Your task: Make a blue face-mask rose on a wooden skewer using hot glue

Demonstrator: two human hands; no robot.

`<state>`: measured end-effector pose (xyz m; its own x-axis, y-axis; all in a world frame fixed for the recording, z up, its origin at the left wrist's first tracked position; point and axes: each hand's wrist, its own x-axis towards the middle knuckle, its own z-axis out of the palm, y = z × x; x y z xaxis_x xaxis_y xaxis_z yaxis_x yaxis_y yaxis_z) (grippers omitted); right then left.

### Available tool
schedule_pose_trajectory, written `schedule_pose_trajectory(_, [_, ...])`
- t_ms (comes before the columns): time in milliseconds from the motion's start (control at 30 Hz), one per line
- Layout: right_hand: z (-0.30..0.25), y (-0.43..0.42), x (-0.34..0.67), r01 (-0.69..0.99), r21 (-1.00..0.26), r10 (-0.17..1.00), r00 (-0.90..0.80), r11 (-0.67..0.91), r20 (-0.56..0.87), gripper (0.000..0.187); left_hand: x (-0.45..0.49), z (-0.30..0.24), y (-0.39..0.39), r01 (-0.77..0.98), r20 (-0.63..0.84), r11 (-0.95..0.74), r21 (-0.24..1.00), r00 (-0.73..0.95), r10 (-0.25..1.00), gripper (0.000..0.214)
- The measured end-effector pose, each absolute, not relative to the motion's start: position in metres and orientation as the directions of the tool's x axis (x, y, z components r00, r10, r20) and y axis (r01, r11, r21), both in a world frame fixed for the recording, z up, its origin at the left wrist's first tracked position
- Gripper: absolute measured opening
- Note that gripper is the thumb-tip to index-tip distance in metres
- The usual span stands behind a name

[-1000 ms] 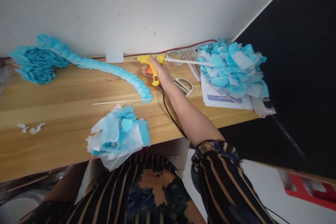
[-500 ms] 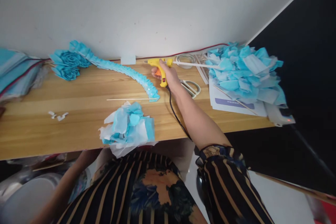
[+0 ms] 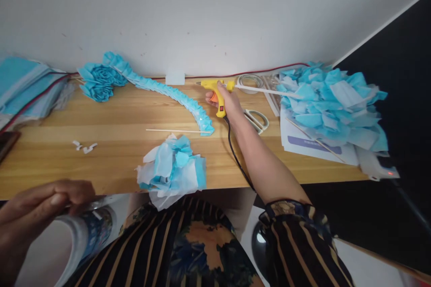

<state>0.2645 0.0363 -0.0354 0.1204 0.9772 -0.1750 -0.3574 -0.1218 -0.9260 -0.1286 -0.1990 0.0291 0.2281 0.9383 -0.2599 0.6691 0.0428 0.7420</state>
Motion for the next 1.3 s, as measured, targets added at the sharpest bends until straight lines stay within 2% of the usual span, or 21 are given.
schedule_pose_trajectory(67, [-0.033,0.035,0.263,-0.359,-0.925,0.973,0.135,-0.128,-0.187,0.036,-0.106,0.046,-0.179,0.505,-0.132,0.03,0.863,0.167,0.977,0.049])
schedule_pose_trajectory(100, [-0.032,0.035,0.263,-0.36,-0.924,0.973,0.137,-0.127,-0.187,0.035,-0.095,0.053,-0.168,0.453,-0.086,-0.028,0.891,0.229,0.97,0.05])
schedule_pose_trajectory(167, [-0.031,0.034,0.263,-0.365,-0.922,0.971,0.141,-0.132,-0.195,0.035,-0.075,0.062,-0.143,0.424,-0.009,-0.092,0.901,0.23,0.973,0.05])
schedule_pose_trajectory(333, [-0.035,0.034,0.266,-0.361,-0.925,0.979,0.113,-0.117,-0.168,0.033,-0.035,0.055,-0.077,0.448,-0.022,-0.188,0.874,0.424,0.906,0.053])
schedule_pose_trajectory(500, [-0.036,0.037,0.267,-0.367,-0.922,0.978,0.111,-0.124,-0.176,0.034,-0.006,0.033,-0.029,0.48,-0.056,-0.211,0.852,0.484,0.874,0.047])
schedule_pose_trajectory(633, [-0.031,0.034,0.264,-0.347,-0.929,0.973,0.135,-0.132,-0.188,0.035,0.001,0.019,-0.008,0.501,-0.046,-0.197,0.843,0.433,0.9,0.041])
schedule_pose_trajectory(933, [-0.03,0.033,0.264,-0.345,-0.929,0.975,0.122,-0.136,-0.188,0.035,-0.011,-0.011,0.002,0.562,0.008,-0.214,0.799,0.345,0.938,0.045])
schedule_pose_trajectory(1067, [-0.032,0.034,0.265,-0.34,-0.931,0.976,0.118,-0.134,-0.184,0.033,-0.026,-0.012,0.009,0.717,0.003,-0.231,0.658,0.303,0.953,0.043])
schedule_pose_trajectory(1200, [-0.035,0.036,0.266,-0.327,-0.937,0.977,0.122,-0.126,-0.173,0.033,-0.053,-0.006,0.026,0.936,0.071,-0.136,0.324,0.119,0.99,0.035])
schedule_pose_trajectory(1300, [-0.036,0.036,0.266,-0.319,-0.941,0.979,0.127,-0.111,-0.159,0.035,-0.068,-0.007,0.039,0.994,0.053,-0.027,0.104,0.022,0.998,0.041])
